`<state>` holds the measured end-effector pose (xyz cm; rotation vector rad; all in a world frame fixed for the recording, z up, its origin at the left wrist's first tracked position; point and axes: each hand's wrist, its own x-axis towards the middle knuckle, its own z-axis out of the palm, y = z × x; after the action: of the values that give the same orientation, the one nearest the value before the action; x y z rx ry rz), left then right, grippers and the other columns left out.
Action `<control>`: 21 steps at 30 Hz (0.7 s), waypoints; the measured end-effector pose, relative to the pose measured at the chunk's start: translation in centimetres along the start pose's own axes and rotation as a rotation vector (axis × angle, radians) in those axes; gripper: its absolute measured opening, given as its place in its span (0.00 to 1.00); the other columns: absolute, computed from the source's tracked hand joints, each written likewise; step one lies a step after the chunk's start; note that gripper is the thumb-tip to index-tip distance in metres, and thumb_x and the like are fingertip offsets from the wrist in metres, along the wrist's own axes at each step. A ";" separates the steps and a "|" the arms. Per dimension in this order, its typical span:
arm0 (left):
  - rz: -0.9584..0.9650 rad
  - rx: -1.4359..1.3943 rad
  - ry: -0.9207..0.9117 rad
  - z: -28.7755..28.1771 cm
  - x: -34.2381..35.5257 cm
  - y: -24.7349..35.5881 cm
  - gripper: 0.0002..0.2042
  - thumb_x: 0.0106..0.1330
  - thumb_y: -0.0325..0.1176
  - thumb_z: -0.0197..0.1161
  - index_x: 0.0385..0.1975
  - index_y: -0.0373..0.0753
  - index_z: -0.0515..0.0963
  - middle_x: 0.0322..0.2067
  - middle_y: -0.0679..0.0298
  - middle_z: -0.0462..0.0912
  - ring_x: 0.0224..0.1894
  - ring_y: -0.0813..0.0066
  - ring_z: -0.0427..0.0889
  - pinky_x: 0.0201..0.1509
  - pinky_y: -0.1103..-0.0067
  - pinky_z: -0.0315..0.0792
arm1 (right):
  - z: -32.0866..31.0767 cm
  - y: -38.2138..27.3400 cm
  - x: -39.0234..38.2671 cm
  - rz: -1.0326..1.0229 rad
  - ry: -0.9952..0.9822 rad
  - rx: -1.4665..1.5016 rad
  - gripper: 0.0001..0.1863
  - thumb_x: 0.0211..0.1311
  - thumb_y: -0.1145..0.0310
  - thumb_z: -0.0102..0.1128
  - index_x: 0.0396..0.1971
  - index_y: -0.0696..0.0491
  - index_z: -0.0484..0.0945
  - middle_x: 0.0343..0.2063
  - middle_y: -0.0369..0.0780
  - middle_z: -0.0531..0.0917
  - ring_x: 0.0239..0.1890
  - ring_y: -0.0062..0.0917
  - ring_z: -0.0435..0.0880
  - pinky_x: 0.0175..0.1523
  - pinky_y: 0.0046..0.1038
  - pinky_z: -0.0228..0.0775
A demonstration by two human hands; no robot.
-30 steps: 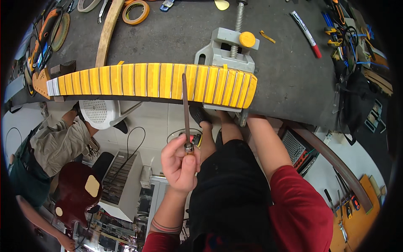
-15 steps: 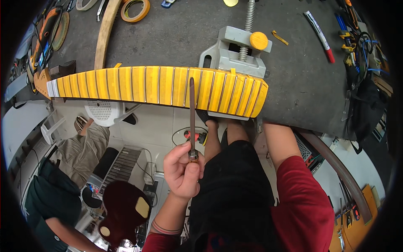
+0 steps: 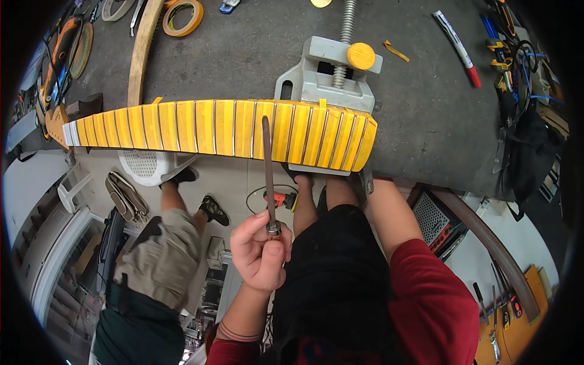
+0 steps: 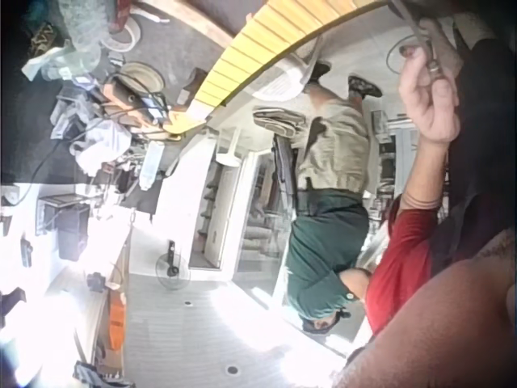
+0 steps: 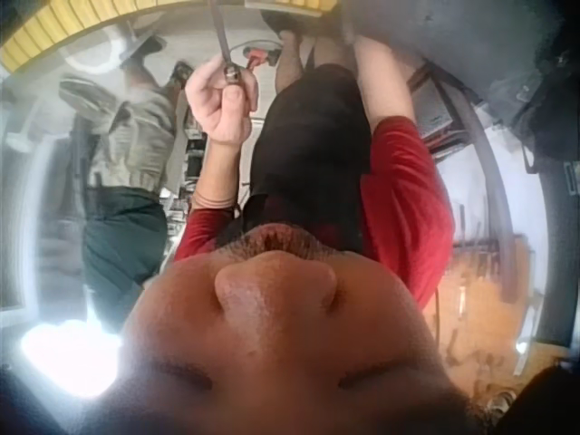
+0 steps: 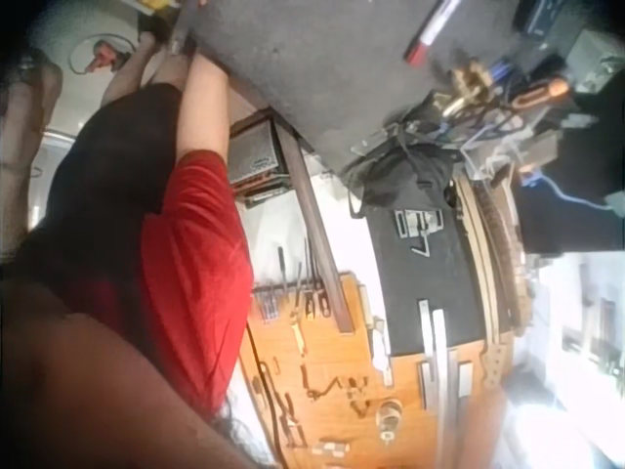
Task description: The person files the edges of the frets on a guitar neck using a metal file while the neck is held in a vise, then brushes the neck with a handheld brush.
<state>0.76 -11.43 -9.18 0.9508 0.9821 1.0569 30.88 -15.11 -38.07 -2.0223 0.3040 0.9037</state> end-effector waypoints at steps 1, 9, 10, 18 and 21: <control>-0.004 -0.001 -0.002 0.0 0.0 -0.1 0.26 0.84 0.37 0.60 0.74 0.36 0.61 0.34 0.59 0.78 0.22 0.77 0.72 0.22 0.81 0.66 | 0.2 0.3 -0.2 0.001 0.005 -0.004 0.10 0.72 0.73 0.58 0.45 0.57 0.86 0.42 0.43 0.88 0.47 0.36 0.87 0.56 0.39 0.77; 0.023 -0.014 -0.001 -0.4 0.3 -0.1 0.26 0.84 0.37 0.60 0.74 0.36 0.61 0.37 0.57 0.78 0.22 0.76 0.73 0.21 0.80 0.66 | -1.9 -1.1 2.7 -0.015 0.018 0.019 0.10 0.71 0.72 0.59 0.44 0.57 0.87 0.42 0.44 0.88 0.46 0.38 0.87 0.55 0.40 0.78; 0.023 -0.015 -0.001 -0.4 0.4 -0.1 0.26 0.84 0.37 0.60 0.74 0.36 0.61 0.37 0.57 0.78 0.22 0.76 0.73 0.21 0.80 0.66 | -2.0 -1.1 2.8 -0.013 0.016 0.014 0.10 0.71 0.72 0.59 0.44 0.57 0.87 0.42 0.44 0.88 0.46 0.38 0.87 0.54 0.40 0.78; 0.024 -0.003 -0.007 -0.8 0.8 0.3 0.25 0.83 0.35 0.60 0.73 0.33 0.63 0.50 0.50 0.82 0.24 0.75 0.75 0.23 0.81 0.67 | -2.4 -2.1 -0.6 -0.011 -0.026 -0.149 0.10 0.70 0.72 0.59 0.44 0.56 0.87 0.41 0.45 0.88 0.44 0.40 0.88 0.53 0.40 0.79; -0.038 -0.015 -0.012 -1.0 0.8 1.3 0.24 0.83 0.35 0.60 0.72 0.31 0.65 0.50 0.50 0.83 0.24 0.76 0.77 0.24 0.81 0.68 | -2.7 -2.5 -8.0 -0.034 -0.259 -0.510 0.10 0.70 0.72 0.59 0.43 0.56 0.87 0.41 0.45 0.88 0.44 0.41 0.88 0.53 0.40 0.79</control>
<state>-0.34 -10.24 -8.37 0.9218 0.9775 1.0249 27.88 -16.77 -29.93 -2.3188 -0.1197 1.3043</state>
